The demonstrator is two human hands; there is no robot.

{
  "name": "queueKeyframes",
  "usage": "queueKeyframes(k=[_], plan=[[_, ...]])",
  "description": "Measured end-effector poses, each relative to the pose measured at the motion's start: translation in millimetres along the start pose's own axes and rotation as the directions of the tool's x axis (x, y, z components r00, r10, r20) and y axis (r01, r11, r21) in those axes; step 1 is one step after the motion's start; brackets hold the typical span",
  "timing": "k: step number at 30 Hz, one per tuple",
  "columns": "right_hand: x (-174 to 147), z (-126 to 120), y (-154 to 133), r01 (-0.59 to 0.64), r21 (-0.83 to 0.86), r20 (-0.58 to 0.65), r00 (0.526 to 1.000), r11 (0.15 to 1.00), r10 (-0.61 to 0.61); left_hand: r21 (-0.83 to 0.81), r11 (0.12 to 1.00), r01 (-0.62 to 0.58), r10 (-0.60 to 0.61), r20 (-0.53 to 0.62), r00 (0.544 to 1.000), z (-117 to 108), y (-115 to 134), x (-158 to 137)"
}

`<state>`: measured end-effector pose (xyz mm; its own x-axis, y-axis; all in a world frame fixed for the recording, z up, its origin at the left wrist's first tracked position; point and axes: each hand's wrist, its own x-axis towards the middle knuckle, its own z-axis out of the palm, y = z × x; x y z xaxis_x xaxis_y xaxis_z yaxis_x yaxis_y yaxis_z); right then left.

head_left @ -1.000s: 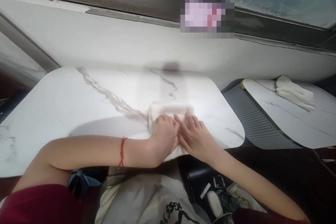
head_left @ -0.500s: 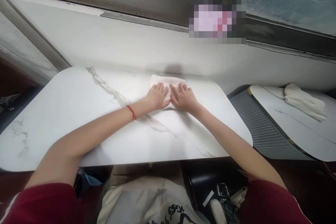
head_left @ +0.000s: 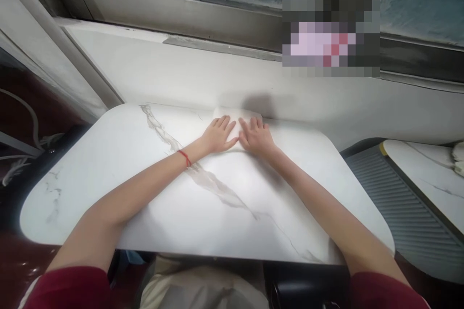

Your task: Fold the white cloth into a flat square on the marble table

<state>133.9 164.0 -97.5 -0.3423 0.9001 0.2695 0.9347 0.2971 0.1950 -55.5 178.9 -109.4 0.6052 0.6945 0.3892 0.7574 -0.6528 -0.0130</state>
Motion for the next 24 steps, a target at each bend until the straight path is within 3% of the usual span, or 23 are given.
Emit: queueKeyframes(k=[6,16,24], plan=[[1.6,9.3,2.7,-0.004,0.024,-0.085,0.996,1.0,0.006,-0.01,1.0,0.005,-0.005,-0.017,1.0,6.8,-4.0,1.7],[2.5,7.1,2.7,0.0,0.089,-0.095,0.995,0.996,0.009,-0.064,0.997,0.032,-0.03,0.03,0.999,-3.6,-3.3,0.4],[-4.0,-15.7,-5.7,-0.01,0.042,0.02,1.0,0.999,0.01,-0.04,0.999,0.03,-0.028,0.057,0.998,-12.8,0.2,-12.4]])
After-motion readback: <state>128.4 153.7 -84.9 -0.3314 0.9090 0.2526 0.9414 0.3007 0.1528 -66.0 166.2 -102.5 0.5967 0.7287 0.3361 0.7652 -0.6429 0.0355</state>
